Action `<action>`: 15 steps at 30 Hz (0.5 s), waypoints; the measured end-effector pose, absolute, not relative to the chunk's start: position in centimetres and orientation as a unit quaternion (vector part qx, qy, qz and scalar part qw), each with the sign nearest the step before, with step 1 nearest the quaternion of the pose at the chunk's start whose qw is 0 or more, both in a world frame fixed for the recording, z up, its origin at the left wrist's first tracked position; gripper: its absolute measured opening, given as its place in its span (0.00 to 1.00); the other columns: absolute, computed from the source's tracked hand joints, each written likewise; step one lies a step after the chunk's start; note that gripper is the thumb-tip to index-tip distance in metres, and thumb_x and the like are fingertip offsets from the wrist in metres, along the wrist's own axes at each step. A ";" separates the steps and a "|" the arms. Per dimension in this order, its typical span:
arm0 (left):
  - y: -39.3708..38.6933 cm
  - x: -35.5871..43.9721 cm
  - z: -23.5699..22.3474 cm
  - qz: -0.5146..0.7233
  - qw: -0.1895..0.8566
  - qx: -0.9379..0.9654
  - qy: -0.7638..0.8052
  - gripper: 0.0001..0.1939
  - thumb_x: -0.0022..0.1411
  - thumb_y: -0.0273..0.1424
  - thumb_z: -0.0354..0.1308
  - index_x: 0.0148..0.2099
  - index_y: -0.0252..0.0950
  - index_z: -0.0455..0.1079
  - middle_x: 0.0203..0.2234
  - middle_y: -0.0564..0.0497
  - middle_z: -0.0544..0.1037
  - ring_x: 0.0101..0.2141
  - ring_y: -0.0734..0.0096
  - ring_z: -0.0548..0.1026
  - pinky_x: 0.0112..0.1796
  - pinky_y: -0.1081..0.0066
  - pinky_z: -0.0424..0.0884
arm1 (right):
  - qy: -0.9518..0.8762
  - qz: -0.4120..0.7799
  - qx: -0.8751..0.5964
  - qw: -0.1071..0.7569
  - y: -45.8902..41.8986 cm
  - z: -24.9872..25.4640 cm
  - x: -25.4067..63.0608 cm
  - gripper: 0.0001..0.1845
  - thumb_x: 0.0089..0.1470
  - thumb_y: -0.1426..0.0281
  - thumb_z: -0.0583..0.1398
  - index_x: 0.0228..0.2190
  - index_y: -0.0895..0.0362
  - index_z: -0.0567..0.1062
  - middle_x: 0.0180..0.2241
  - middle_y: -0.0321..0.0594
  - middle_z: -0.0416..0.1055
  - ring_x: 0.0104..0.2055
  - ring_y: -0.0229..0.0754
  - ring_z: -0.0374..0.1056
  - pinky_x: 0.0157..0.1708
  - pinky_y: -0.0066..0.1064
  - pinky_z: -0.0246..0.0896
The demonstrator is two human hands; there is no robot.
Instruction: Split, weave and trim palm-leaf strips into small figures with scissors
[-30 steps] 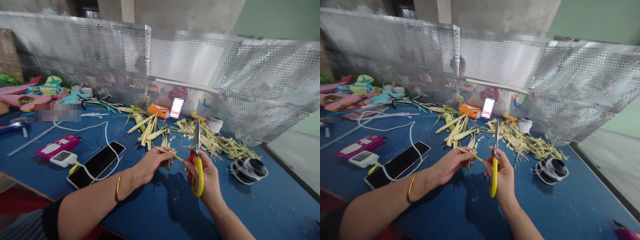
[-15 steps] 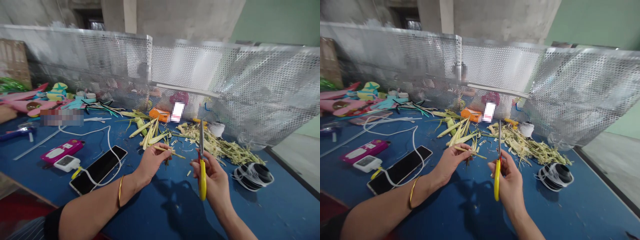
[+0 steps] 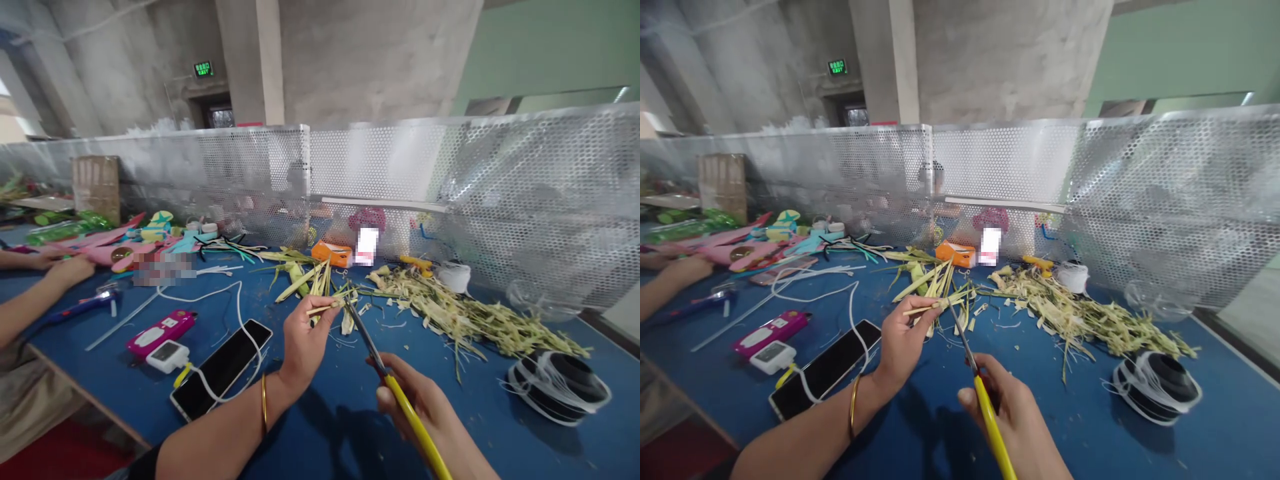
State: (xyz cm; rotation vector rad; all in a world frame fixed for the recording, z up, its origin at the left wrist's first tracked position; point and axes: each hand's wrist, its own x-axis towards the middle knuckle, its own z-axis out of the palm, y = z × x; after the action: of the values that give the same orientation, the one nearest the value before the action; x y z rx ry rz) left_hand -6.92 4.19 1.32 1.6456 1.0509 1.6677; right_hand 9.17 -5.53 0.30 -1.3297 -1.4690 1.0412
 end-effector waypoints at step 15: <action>4.0 -6.8 0.9 0.613 0.241 0.629 0.413 0.04 0.59 0.32 0.61 0.36 0.37 0.73 0.33 0.50 0.80 0.34 0.67 0.78 0.38 0.71 0.72 | -0.654 0.341 -0.566 0.368 -5.2 0.0 9.7 0.21 0.55 0.52 0.56 0.39 0.56 0.75 0.22 0.31 0.62 0.24 0.36 0.55 0.24 0.25 0.54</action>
State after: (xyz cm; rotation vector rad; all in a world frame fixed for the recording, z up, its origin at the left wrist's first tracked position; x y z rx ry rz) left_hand -6.84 4.03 0.89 1.7195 1.1297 1.6762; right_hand 9.66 -5.22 0.03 -1.4538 -1.6802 0.8766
